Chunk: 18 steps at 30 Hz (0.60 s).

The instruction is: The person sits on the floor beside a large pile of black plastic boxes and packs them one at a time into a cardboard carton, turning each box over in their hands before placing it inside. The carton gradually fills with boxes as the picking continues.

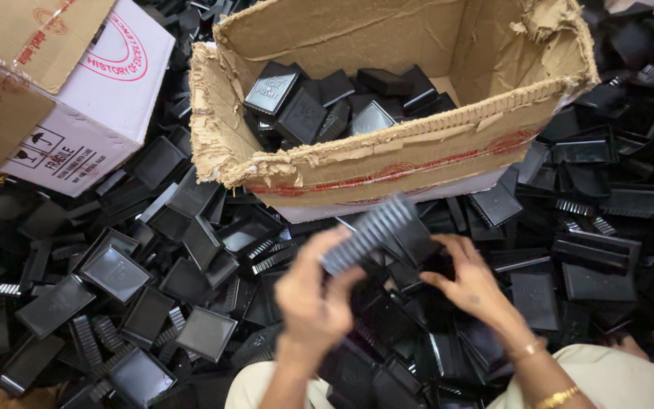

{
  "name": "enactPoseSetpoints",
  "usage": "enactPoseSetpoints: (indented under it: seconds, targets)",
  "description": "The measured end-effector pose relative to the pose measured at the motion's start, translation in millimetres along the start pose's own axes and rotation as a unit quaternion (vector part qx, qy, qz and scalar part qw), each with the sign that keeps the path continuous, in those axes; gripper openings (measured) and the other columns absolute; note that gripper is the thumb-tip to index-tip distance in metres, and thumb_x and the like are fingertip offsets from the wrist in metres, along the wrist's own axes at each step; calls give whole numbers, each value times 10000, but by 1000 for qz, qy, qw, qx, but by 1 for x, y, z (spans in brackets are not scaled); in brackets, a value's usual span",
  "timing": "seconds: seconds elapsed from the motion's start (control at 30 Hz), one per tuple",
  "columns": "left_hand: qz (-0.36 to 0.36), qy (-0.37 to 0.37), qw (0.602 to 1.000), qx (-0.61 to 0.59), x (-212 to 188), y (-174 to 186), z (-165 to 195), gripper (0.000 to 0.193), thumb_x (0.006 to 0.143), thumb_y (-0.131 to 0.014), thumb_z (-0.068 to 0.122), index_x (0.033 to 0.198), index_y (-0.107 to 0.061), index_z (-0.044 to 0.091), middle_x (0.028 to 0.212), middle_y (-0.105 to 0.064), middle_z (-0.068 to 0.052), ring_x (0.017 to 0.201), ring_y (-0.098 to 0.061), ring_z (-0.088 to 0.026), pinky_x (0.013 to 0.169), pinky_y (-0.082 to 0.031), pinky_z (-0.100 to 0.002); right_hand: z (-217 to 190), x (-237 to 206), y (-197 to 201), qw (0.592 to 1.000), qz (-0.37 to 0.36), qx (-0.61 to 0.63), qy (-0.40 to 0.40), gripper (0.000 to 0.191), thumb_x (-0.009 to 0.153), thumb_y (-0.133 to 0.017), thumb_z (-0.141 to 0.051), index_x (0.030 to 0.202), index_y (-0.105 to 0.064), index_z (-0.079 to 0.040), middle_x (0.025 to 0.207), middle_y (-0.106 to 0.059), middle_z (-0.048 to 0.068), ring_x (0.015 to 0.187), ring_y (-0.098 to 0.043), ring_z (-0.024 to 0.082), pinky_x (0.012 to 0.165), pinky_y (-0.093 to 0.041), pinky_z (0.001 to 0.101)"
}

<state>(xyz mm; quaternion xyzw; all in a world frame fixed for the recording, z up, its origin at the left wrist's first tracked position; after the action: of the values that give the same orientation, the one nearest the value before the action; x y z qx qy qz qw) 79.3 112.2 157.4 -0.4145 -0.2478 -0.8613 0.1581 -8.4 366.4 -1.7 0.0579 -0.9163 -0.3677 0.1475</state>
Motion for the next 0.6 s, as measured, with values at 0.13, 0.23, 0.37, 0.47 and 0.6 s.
enactPoseSetpoints:
  seconds: [0.13, 0.23, 0.37, 0.47, 0.6]
  targets:
    - [95, -97, 980, 144, 89, 38, 3, 468, 959, -729, -3, 1369, -504, 17, 1327, -653, -219, 1220, -684, -355, 1069, -537, -373, 23, 2, -16, 931, -89, -324, -141, 870, 765, -770, -521, 1496, -437, -187, 1417, -471, 207, 1288, -465, 455, 994, -432, 605]
    - [95, -189, 940, 267, 116, 56, -5, 551, 867, -738, 23, 1343, -469, -45, 1298, -571, -315, 1186, -584, -476, 1036, -466, -458, 37, 4, -27, 910, -124, -340, -202, 812, 836, -711, -546, 1492, -429, -159, 1461, -456, 225, 1281, -477, 474, 977, -446, 625]
    - [55, 76, 989, 115, 60, 80, -40, 101, 1017, -674, 64, 1111, -680, 29, 1032, -731, -130, 885, -723, -289, 862, -577, -391, 43, 7, -28, 892, -172, -355, -222, 757, 862, -677, -609, 1459, -524, -170, 1424, -540, 222, 1324, -529, 428, 1086, -483, 499]
    - [-87, 265, 928, 246, -1, 89, -84, 196, 924, -677, 230, 981, -749, 57, 931, -755, -144, 834, -732, -327, 773, -567, -434, 38, 5, -28, 913, -208, -276, -217, 727, 858, -635, -628, 1477, -483, -277, 1478, -462, 209, 1334, -467, 472, 1098, -453, 505]
    - [-268, 393, 759, 444, -62, 97, -131, 392, 881, -722, 400, 1065, -710, 55, 1051, -732, -173, 1009, -693, -392, 851, -545, -506, 24, 0, -32, 919, -268, -232, -171, 732, 844, -608, -636, 1511, -422, -397, 1563, -320, 211, 1329, -412, 503, 1113, -405, 514]
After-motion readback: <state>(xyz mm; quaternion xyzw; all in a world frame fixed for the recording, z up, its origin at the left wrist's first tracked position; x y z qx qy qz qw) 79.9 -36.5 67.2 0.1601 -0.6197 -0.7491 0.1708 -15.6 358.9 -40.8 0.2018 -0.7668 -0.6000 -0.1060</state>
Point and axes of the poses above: each hand's wrist, its own x-axis towards the middle knuckle, its own y-axis out of the back of the hand, z = x × y, the point moved 2 cm from there along x, towards the middle knuckle
